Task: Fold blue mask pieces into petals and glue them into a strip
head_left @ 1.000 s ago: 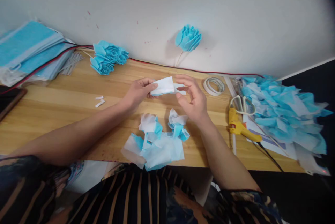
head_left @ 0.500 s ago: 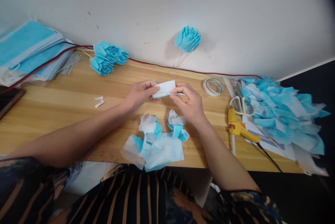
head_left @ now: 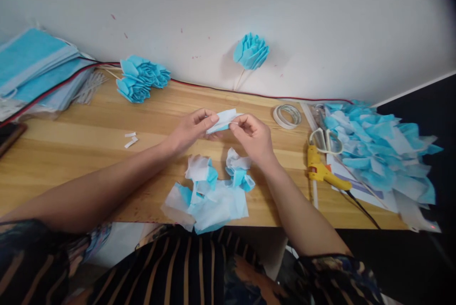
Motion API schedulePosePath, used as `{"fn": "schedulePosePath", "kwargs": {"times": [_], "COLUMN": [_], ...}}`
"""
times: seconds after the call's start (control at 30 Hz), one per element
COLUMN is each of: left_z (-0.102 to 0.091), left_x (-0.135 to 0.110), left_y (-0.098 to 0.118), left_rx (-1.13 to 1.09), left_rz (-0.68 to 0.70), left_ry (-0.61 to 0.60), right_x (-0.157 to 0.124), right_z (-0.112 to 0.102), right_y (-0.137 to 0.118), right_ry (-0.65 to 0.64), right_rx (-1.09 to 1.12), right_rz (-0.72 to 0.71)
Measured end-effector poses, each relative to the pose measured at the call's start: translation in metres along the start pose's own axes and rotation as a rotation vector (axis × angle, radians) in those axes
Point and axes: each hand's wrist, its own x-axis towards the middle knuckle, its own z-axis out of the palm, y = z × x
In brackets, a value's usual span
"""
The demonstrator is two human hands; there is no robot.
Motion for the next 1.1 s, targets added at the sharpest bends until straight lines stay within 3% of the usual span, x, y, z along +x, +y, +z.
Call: {"fn": "schedulePosePath", "kwargs": {"times": [0.27, 0.47, 0.57, 0.73, 0.97, 1.1], "left_z": [0.0014, -0.0015, -0.0011, 0.0001, -0.0037, 0.0002], "left_x": [0.0019, 0.0035, 0.0019, -0.0012, 0.0009, -0.0014], "left_y": [-0.0011, -0.0019, 0.0002, -0.001, -0.0009, -0.0042], "left_rx": [0.113, 0.177, 0.289, 0.461, 0.044, 0.037], "left_rz": [0.018, 0.038, 0.091, 0.218, 0.121, -0.001], "left_ry": [0.07, 0.123, 0.118, 0.124, 0.056, -0.022], "right_x": [-0.0006, 0.0021, 0.0031, -0.0002, 0.0025, 0.0005], "right_z": [0.0028, 0.0027, 0.0, 0.0016, 0.0016, 0.0056], "right_y": [0.0005, 0.0046, 0.0058, 0.005, 0.0074, 0.0036], "right_ry": [0.005, -0.058, -0.111, -0.189, 0.02, 0.031], "right_rx": [0.028, 0.226, 0.292, 0.193, 0.341, 0.374], "right_rz": [0.041, 0.112, 0.131, 0.159, 0.209, 0.192]}}
